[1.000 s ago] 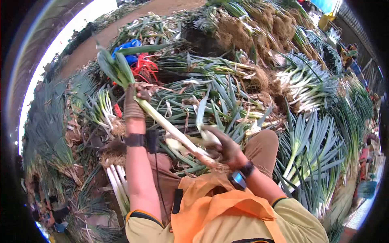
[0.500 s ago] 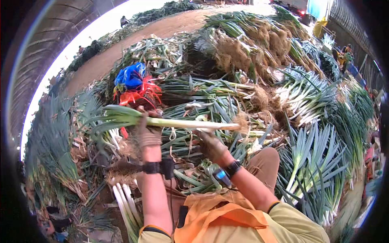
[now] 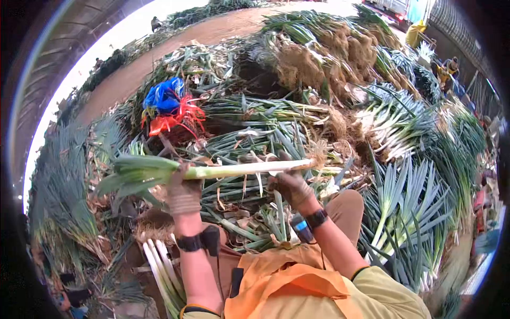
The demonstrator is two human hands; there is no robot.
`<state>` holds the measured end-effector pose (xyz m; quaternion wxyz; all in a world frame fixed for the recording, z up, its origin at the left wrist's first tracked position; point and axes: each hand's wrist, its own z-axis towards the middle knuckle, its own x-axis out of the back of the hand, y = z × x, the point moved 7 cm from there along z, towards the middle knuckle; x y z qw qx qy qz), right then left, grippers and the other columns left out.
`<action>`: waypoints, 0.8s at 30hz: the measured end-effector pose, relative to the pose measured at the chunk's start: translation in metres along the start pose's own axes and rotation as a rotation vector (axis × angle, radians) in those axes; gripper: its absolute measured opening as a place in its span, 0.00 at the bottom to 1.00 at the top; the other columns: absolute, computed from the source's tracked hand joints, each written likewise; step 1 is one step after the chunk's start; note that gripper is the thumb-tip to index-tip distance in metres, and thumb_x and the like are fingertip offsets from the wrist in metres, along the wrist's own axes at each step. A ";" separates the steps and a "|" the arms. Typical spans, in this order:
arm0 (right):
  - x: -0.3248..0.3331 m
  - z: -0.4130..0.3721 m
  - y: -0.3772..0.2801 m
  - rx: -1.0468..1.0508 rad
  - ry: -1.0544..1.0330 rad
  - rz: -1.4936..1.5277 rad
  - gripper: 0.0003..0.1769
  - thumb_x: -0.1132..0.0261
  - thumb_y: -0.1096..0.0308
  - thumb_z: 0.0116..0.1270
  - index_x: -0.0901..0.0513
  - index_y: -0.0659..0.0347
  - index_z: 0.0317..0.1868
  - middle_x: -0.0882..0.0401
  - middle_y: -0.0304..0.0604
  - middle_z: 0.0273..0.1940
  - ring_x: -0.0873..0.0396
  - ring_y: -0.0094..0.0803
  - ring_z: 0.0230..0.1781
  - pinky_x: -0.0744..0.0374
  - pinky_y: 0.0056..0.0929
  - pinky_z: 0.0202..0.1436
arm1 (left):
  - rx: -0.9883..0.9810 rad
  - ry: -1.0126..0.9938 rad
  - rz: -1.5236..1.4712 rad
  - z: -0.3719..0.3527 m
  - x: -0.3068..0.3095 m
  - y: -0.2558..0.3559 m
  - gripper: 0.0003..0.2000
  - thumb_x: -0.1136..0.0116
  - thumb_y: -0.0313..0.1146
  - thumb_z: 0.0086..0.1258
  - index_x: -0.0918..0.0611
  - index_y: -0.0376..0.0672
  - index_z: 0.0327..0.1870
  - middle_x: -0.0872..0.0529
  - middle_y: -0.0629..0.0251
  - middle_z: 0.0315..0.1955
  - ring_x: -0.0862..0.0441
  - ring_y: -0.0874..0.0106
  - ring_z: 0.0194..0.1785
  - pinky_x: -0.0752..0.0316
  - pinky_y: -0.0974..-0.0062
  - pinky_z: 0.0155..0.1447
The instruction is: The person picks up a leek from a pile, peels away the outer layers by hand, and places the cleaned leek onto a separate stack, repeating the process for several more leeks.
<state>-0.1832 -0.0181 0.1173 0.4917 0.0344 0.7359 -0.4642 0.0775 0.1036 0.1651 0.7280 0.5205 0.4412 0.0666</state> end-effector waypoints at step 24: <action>-0.115 -0.013 0.011 0.574 -0.340 -1.543 0.12 0.42 0.75 0.56 0.25 0.62 0.43 0.22 0.47 0.28 0.24 0.34 0.25 0.26 0.27 0.27 | -0.271 0.464 0.477 -0.090 -0.004 0.091 0.18 0.39 0.43 0.55 0.20 0.32 0.31 0.21 0.64 0.26 0.27 0.75 0.30 0.31 0.79 0.38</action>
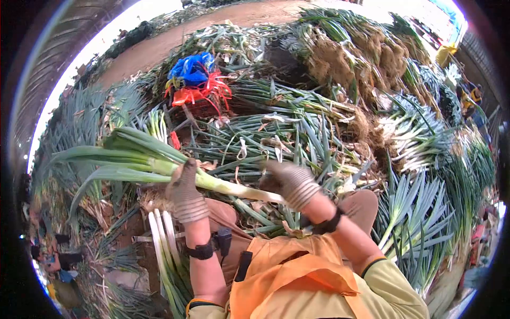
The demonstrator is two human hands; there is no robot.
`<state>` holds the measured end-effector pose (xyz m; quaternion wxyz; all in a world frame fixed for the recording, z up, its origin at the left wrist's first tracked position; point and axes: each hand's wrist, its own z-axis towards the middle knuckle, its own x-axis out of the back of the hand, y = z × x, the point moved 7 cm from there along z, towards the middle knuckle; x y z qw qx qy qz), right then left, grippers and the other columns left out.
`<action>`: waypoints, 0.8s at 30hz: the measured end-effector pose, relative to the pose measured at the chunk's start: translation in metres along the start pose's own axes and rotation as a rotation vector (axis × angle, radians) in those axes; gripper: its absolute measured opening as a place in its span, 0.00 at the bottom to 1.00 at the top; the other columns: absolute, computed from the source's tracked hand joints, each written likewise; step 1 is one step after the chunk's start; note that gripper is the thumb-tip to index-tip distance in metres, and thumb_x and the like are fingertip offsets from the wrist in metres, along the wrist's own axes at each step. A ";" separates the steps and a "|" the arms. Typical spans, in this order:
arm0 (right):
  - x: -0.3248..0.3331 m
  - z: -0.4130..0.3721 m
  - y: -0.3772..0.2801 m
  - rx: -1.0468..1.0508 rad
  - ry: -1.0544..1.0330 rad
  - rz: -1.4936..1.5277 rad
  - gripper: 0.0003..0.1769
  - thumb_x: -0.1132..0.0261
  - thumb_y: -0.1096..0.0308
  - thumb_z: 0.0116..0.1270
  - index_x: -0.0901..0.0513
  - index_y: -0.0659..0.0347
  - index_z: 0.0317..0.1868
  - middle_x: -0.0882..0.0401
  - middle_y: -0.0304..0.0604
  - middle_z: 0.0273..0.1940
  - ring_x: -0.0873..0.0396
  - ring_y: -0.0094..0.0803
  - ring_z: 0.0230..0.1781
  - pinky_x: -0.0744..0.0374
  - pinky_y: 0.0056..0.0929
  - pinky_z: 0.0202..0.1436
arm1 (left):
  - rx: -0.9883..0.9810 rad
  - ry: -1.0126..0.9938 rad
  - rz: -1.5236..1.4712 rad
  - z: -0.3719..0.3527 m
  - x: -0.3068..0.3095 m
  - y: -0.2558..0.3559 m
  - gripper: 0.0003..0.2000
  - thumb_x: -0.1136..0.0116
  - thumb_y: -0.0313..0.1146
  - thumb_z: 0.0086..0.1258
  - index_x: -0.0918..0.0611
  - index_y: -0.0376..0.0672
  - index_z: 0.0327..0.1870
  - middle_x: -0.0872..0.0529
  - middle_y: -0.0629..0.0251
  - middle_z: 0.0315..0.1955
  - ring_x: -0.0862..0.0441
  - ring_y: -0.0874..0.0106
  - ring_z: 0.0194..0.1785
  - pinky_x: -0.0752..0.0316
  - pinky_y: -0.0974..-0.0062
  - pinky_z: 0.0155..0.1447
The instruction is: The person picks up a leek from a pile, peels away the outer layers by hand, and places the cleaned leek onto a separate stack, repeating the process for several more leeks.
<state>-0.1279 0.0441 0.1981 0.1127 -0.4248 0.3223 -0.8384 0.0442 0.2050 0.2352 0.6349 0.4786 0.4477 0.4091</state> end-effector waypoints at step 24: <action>-0.017 -0.095 0.165 -0.511 -0.603 -0.401 0.18 0.37 0.70 0.50 0.22 0.57 0.45 0.20 0.46 0.38 0.21 0.40 0.38 0.23 0.32 0.40 | 0.346 -0.559 -0.477 -0.007 -0.041 -0.008 0.16 0.36 0.37 0.53 0.28 0.38 0.36 0.25 0.65 0.27 0.26 0.73 0.30 0.28 0.77 0.36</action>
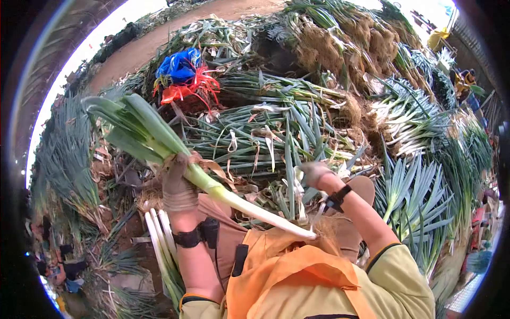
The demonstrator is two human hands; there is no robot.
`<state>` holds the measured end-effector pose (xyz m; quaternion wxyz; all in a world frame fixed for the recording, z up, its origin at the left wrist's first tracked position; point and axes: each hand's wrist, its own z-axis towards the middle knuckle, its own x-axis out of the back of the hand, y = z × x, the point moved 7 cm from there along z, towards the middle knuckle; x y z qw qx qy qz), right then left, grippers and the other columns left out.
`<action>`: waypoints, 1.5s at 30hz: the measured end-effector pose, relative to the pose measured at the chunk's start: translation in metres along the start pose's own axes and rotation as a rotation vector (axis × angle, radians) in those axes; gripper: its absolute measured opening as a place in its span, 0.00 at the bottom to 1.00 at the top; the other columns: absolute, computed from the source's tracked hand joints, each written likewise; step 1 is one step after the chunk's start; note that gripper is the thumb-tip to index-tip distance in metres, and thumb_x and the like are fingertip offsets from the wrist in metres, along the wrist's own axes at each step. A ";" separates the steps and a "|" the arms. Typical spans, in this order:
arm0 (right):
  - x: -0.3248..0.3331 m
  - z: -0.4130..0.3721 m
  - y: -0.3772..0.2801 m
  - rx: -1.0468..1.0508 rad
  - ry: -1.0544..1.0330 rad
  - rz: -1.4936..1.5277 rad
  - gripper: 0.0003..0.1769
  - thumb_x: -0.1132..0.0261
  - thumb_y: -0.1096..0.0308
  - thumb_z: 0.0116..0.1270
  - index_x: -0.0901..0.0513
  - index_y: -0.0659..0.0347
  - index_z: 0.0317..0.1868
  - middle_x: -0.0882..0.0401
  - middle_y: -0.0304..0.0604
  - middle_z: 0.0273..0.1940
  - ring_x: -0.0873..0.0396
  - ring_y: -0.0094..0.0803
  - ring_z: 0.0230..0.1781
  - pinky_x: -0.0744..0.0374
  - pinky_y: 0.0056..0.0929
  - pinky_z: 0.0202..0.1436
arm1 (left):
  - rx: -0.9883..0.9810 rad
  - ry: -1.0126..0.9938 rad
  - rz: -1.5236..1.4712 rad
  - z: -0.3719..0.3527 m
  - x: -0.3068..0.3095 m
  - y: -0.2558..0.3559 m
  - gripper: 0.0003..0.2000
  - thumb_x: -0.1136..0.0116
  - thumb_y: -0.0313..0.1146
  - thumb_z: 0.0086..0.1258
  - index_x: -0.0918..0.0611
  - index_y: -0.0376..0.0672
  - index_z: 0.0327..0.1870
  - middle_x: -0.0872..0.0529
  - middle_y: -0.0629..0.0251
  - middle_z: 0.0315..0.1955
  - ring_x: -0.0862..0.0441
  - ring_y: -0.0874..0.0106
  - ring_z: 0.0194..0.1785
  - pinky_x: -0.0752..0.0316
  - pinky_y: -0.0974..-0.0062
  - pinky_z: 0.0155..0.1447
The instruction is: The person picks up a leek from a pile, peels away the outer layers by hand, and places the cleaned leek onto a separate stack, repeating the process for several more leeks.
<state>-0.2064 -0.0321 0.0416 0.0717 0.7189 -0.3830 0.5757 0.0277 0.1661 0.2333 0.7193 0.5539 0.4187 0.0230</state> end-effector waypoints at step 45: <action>0.073 -0.055 -0.128 0.405 0.222 1.286 0.20 0.30 0.72 0.47 0.23 0.65 0.42 0.20 0.38 0.33 0.27 0.18 0.33 0.26 0.22 0.39 | 0.137 0.071 0.207 0.005 -0.047 -0.098 0.13 0.43 0.37 0.60 0.21 0.34 0.33 0.20 0.64 0.29 0.25 0.76 0.29 0.29 0.80 0.36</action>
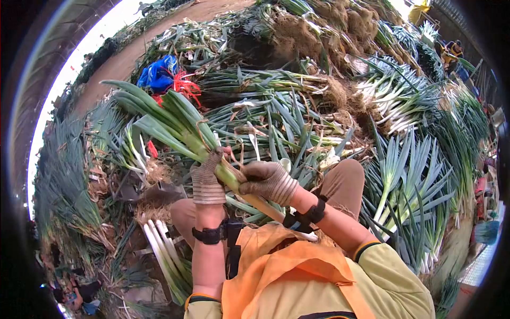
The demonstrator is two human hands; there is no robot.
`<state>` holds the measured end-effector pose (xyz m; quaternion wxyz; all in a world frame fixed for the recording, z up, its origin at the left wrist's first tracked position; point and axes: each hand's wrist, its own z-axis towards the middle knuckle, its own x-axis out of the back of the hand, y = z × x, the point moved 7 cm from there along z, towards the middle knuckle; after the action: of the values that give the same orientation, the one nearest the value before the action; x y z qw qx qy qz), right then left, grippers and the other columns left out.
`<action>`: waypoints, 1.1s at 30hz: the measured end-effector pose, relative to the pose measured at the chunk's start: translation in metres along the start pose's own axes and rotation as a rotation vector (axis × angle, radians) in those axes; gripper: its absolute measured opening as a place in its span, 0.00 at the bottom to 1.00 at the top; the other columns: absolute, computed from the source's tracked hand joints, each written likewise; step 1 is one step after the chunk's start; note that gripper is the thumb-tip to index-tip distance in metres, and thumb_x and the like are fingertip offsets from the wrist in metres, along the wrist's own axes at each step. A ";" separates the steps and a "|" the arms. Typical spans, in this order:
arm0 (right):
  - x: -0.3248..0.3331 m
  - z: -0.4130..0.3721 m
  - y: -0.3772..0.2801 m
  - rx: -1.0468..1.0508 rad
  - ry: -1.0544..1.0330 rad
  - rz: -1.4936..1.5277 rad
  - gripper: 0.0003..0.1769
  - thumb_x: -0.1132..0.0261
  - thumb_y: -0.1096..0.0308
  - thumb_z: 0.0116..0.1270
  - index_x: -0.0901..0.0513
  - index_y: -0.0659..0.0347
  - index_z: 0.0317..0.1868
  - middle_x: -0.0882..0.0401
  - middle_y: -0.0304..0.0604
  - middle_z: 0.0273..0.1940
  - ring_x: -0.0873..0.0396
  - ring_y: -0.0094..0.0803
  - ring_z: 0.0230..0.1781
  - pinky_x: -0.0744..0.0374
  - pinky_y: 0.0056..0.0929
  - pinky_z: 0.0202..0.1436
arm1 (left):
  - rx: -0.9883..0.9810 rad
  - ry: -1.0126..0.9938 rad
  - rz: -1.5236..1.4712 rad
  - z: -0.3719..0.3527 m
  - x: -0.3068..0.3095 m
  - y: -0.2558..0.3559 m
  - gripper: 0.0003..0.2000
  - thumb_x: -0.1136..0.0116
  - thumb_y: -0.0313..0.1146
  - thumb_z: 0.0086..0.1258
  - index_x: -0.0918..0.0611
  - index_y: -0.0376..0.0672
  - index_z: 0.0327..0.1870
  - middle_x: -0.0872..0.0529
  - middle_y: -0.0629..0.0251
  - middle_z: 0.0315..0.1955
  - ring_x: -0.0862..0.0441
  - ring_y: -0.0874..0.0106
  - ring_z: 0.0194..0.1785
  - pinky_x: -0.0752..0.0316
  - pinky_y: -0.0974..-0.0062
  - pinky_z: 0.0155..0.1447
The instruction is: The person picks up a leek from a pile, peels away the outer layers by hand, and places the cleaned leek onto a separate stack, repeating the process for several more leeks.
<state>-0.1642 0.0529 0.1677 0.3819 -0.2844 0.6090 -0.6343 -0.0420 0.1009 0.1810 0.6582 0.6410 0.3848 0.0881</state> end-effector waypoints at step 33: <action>0.029 -0.129 0.045 -0.432 -0.330 0.231 0.22 0.42 0.62 0.63 0.29 0.69 0.52 0.23 0.38 0.41 0.31 0.19 0.40 0.29 0.22 0.44 | 0.146 0.118 -0.540 0.099 0.150 0.019 0.11 0.43 0.38 0.60 0.26 0.41 0.34 0.23 0.65 0.23 0.26 0.76 0.22 0.28 0.79 0.28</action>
<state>-0.2804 0.1019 0.1082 0.4761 -0.3871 0.6879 -0.3877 0.1297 0.1183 0.1277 0.5865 0.5548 0.5845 -0.0811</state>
